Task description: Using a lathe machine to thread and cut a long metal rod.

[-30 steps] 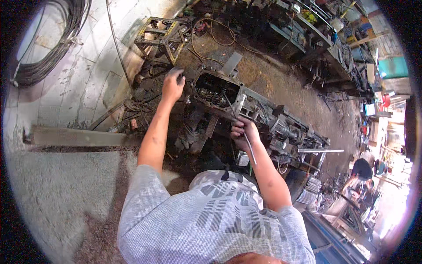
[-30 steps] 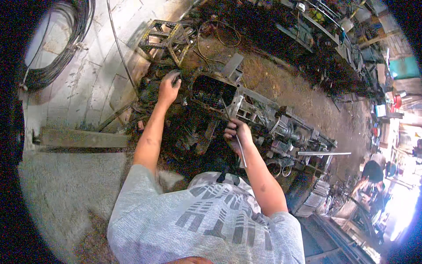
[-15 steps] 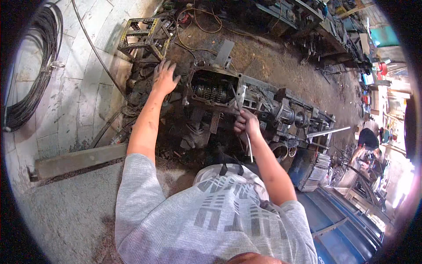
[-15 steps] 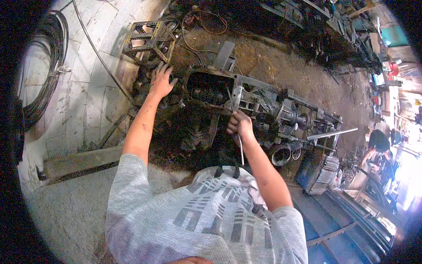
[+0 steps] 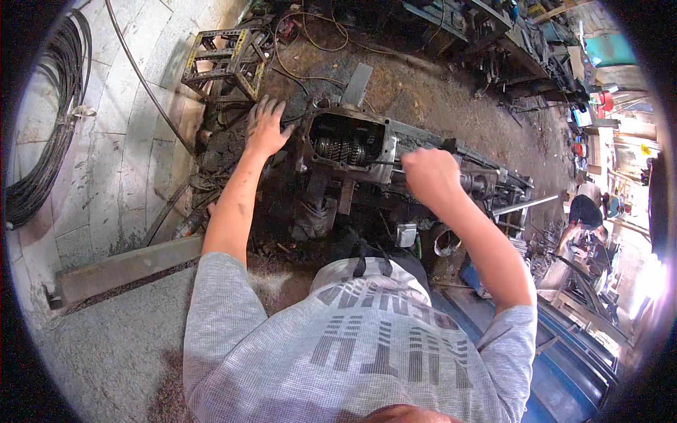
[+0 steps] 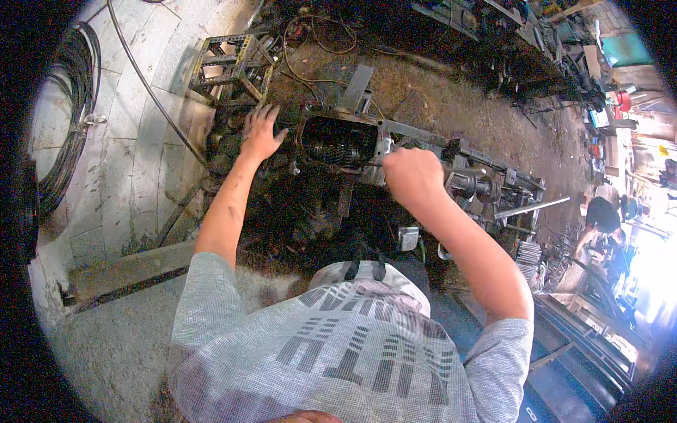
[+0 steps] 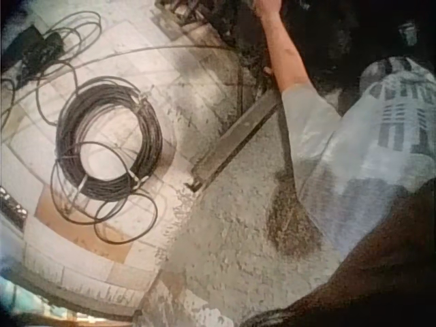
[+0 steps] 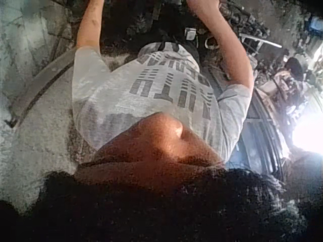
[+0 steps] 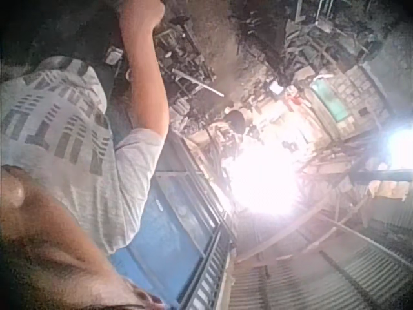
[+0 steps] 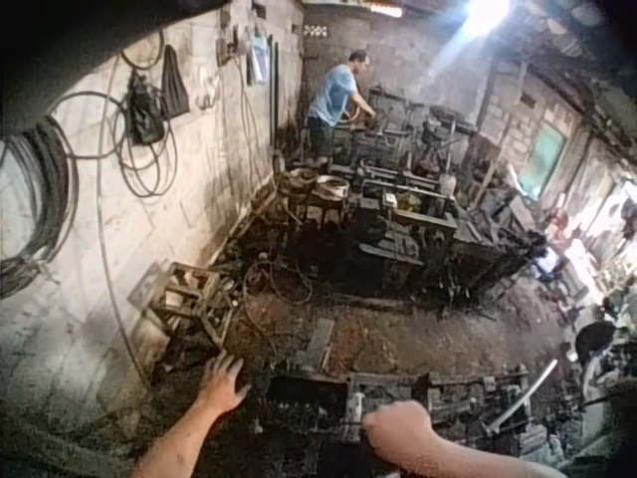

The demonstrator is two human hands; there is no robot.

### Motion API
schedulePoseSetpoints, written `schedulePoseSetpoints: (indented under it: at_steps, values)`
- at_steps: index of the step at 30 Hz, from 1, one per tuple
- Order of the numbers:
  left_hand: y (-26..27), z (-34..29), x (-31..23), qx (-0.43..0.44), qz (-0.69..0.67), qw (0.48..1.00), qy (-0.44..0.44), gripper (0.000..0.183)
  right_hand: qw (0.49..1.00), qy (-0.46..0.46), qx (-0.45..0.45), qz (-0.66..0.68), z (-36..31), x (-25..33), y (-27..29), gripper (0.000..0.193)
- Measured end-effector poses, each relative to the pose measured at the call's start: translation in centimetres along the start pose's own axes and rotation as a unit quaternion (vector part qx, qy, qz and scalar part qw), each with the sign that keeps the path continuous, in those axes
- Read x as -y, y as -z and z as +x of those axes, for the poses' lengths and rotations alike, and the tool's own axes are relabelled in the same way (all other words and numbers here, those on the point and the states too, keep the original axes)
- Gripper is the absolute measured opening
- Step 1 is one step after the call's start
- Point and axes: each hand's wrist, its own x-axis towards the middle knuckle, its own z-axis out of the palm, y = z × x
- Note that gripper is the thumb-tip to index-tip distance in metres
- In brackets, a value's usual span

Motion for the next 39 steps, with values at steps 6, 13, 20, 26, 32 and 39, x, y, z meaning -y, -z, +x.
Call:
schedulePoseSetpoints:
  at_steps: [6,13,20,26,32,39]
  values:
    - [0.2,0.1,0.2,-0.006,0.022,1.000,-0.014,0.067,0.999,0.040,-0.025,-0.020,2.4,1.9,-0.3,0.004]
    - [0.1,-0.2,0.0,-0.029,-0.016,0.999,-0.016,0.069,0.997,0.036,-0.061,0.018,2.6,0.5,-1.6,0.003]
    - [1.0,-1.4,-1.1,0.005,-0.011,1.000,-0.005,0.073,0.999,-0.023,-0.033,0.026,3.9,-1.6,-1.5,0.009]
    - [0.0,-3.3,-0.9,-0.061,-0.036,0.997,-0.023,0.069,0.996,0.075,-0.043,-0.019,4.5,-0.4,-1.1,0.005]
    - [-0.8,-6.3,0.2,-0.145,-0.200,0.969,0.023,0.057,0.996,0.053,-0.073,-0.022,2.3,0.3,2.1,0.004]
    - [0.0,-7.2,-0.3,-0.206,-0.198,0.958,0.021,0.051,0.995,0.096,-0.038,-0.001,3.9,-0.3,-0.2,0.008]
